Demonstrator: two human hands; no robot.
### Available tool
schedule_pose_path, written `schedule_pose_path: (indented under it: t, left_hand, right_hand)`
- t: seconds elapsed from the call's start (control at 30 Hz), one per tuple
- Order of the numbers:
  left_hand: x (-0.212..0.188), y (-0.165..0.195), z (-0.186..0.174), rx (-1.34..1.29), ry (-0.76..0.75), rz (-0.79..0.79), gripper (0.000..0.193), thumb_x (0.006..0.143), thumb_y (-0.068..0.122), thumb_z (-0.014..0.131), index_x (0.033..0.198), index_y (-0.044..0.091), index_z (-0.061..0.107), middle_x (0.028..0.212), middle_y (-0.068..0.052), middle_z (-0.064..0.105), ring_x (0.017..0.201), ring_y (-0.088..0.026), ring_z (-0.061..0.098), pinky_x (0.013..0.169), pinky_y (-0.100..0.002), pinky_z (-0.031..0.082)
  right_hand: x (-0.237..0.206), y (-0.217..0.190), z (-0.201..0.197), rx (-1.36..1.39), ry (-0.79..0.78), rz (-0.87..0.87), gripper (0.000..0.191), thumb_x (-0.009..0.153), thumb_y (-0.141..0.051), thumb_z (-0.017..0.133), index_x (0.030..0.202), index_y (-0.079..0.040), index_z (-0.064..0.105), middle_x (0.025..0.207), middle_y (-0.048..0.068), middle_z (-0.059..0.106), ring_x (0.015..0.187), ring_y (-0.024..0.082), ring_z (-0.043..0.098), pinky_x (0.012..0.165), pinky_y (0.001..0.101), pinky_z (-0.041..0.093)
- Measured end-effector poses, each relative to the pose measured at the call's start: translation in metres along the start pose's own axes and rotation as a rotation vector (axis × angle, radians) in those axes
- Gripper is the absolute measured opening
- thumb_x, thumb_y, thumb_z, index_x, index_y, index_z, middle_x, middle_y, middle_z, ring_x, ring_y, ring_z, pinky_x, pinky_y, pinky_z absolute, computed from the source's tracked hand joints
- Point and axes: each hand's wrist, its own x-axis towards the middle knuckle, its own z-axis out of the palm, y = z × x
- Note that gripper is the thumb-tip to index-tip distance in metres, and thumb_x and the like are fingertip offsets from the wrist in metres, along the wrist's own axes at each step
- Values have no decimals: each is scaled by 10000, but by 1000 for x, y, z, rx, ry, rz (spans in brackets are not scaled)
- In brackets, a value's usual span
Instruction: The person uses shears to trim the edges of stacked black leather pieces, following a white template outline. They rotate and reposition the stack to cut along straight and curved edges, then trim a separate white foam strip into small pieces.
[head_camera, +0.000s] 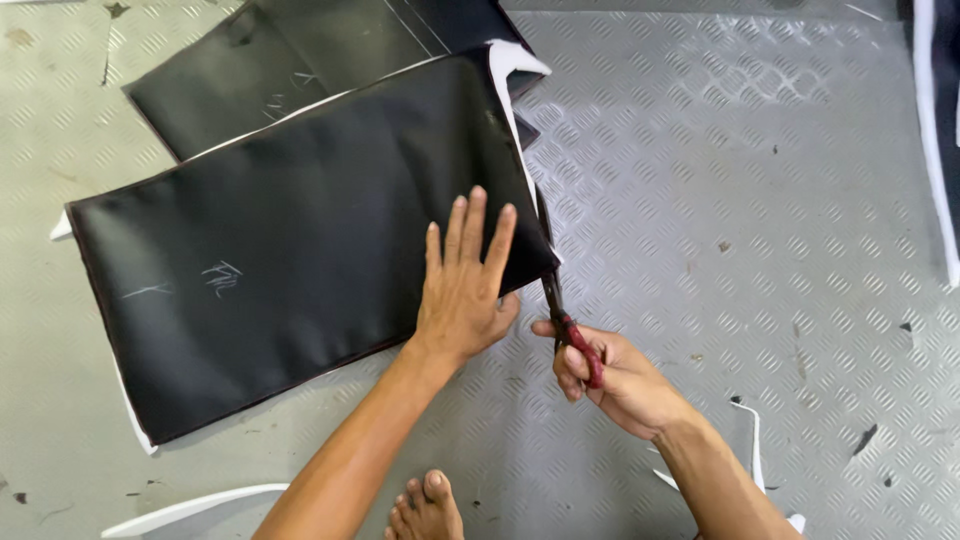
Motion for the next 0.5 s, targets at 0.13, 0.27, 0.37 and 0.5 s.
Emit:
schedule_pose_path:
  t: [0.13, 0.27, 0.37, 0.5]
  left_hand:
    - [-12, -7, 27, 75, 0, 47, 842, 763, 129, 665, 1547, 49, 365, 1596, -244, 348, 1462, -423, 360, 1133, -674, 314]
    - [-30, -13, 38, 6, 83, 95, 615, 913, 2, 532, 1525, 27, 473, 1588, -178, 467, 1479, -345, 464, 1212, -581, 361]
    - [-42, -16, 40, -57, 93, 133, 605, 881, -13, 519, 1486, 0, 501, 1548, -195, 492, 1440, -368, 479, 1182, -578, 366]
    - [-50, -14, 39, -65, 90, 131, 599, 898, -27, 521, 1495, 19, 506, 1561, -186, 485, 1450, -362, 479, 1183, -578, 378]
  right_hand:
    - [-5, 5, 1, 49, -30, -23, 656, 980, -358, 642, 1470, 55, 505, 773, -8, 505, 718, 123, 470, 676, 281, 413]
    - [-4, 8, 3, 234, -51, -30, 685, 993, -422, 598, 1466, 64, 494, 806, 17, 523, 743, 141, 485, 691, 290, 418]
    - [-2, 9, 4, 277, -88, -44, 678, 1021, -438, 561, 1468, 68, 491, 806, 19, 512, 752, 142, 477, 697, 297, 415]
    - [1, 10, 6, 244, -88, -45, 687, 1023, -450, 544, 1480, 60, 486, 801, 15, 503, 754, 144, 472, 705, 304, 417]
